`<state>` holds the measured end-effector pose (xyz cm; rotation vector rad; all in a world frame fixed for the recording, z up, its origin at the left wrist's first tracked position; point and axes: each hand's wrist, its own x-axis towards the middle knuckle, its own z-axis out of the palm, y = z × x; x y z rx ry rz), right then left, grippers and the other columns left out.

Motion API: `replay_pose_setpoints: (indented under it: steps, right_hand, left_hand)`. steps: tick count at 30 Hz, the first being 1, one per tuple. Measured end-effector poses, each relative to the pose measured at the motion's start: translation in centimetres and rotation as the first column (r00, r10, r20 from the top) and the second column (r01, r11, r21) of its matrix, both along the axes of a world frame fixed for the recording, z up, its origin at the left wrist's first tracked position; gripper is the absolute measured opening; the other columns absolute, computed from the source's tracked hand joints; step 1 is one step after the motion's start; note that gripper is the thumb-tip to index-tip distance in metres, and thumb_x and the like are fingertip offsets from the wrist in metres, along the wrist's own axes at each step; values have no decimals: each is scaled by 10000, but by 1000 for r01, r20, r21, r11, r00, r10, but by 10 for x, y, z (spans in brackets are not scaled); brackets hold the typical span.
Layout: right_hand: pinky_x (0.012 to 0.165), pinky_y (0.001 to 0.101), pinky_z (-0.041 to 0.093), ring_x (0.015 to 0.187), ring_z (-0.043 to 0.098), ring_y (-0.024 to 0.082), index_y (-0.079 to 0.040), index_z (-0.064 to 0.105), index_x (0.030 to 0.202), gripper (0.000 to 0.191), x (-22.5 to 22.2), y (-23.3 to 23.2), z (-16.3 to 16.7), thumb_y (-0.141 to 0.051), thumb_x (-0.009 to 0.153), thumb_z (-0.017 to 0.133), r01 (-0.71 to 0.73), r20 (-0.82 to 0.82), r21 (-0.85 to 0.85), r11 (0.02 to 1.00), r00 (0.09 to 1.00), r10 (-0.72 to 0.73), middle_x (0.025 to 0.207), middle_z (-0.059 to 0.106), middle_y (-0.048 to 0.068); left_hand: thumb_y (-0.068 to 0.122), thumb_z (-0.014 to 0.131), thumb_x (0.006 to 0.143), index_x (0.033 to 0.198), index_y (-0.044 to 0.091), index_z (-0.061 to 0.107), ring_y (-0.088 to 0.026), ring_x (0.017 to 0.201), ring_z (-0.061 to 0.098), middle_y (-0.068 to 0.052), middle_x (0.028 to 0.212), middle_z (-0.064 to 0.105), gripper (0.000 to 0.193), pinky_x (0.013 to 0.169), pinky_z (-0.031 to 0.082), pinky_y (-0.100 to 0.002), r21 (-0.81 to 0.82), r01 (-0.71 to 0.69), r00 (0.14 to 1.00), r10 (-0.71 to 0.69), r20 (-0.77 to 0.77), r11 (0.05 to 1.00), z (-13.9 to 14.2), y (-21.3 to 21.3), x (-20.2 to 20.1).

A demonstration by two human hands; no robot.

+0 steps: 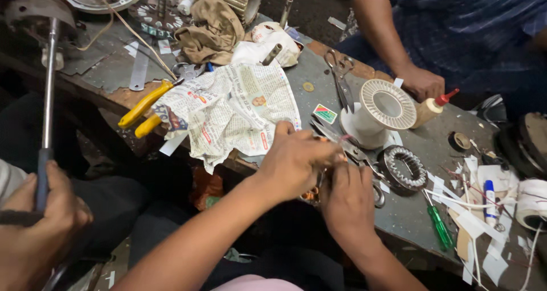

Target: The person works on a circular electrical component, likely a stator, by stripping wires, twisting connections, and using a soldering iron to join them. They handle multiple copper wires and a coiled stator assembly on a cluttered workbench.

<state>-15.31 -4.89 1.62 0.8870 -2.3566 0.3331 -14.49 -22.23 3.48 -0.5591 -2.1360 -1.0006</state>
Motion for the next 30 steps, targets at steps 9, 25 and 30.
replay_pose_setpoints:
  steps: [9,25,30]
  right_hand:
    - [785,483,501,921,609,368,-71,750,875,269,-14,3,12,-233,685,849,29,170,-97,995,985,-12,928,696,147]
    - [774,529,482,871,598,436,61,617,1044,327,-4,3,-15,-91,781,736,29,60,-56,998,998,-25,952,643,219]
    - [771,510,494,823,615,411,2,619,892,226,-9,7,-19,-87,765,784,76,131,-177,981,990,-53,828,634,183]
  left_hand:
    - [12,727,758,1066,188,739,-180,791,625,73,877,757,354,835,329,-393,61,-20,1000,19,23,998,1,-3,-6]
    - [141,742,854,954,197,705,-200,789,622,62,808,717,121,827,295,-434,10,32,999,-32,-32,999,-1,10,2]
    - [146,755,839,959,205,719,-200,751,606,55,790,715,138,815,304,-419,14,20,1000,-20,1,1000,0,8,3]
